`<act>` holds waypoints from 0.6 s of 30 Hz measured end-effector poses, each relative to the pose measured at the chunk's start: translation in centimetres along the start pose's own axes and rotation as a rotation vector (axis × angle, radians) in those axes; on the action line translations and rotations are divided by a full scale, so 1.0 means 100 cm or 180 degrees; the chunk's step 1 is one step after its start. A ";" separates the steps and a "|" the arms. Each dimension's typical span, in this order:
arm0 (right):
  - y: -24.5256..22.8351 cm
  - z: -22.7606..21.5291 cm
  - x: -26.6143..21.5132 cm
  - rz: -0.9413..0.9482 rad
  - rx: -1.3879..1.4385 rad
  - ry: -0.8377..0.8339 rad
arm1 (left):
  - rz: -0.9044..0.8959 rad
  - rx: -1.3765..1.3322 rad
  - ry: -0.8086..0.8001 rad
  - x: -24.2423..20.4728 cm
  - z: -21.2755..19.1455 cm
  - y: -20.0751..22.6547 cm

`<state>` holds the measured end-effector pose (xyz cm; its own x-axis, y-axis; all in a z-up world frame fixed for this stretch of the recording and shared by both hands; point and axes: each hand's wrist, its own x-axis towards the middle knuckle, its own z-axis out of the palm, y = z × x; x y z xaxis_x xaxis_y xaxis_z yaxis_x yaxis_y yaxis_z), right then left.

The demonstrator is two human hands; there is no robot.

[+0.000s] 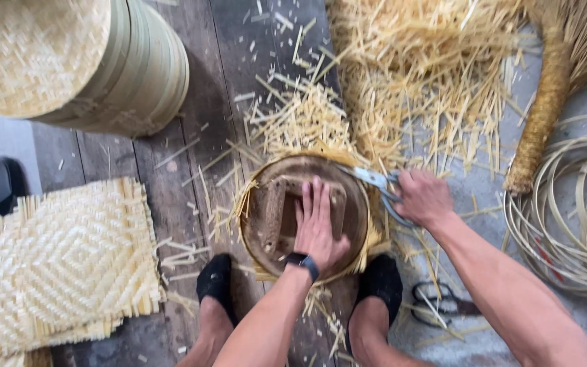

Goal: Assembling and trimming woven bamboo components to create basket parts.

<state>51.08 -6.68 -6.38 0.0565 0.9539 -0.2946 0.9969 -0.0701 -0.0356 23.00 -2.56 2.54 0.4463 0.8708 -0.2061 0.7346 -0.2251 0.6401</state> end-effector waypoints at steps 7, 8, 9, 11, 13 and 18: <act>-0.028 -0.045 0.000 -0.0289 0.0026 0.0980 | 0.0613 0.0212 -0.0537 -0.005 -0.013 -0.007; -0.040 -0.043 0.004 -0.0451 -0.0157 0.1131 | 0.0523 0.0165 -0.0684 -0.004 -0.014 -0.004; -0.036 -0.051 0.016 -0.0439 -0.0165 0.1165 | 0.0550 0.0180 -0.0665 0.001 -0.015 -0.007; -0.042 -0.056 0.013 -0.0058 0.0124 -0.0240 | 0.0517 -0.0076 -0.0722 -0.018 -0.017 -0.014; 0.001 -0.008 -0.003 -0.0086 0.0128 -0.0369 | 0.0753 0.0125 -0.0848 -0.013 -0.022 -0.022; -0.014 -0.040 -0.006 -0.0229 0.0370 0.0385 | 0.0883 0.0441 -0.1457 -0.017 -0.032 -0.022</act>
<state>49.83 -5.96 -2.38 -0.0016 0.9854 -0.1705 0.9860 -0.0269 -0.1646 18.96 -2.17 3.90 0.7867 0.4986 -0.3640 0.6043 -0.5013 0.6193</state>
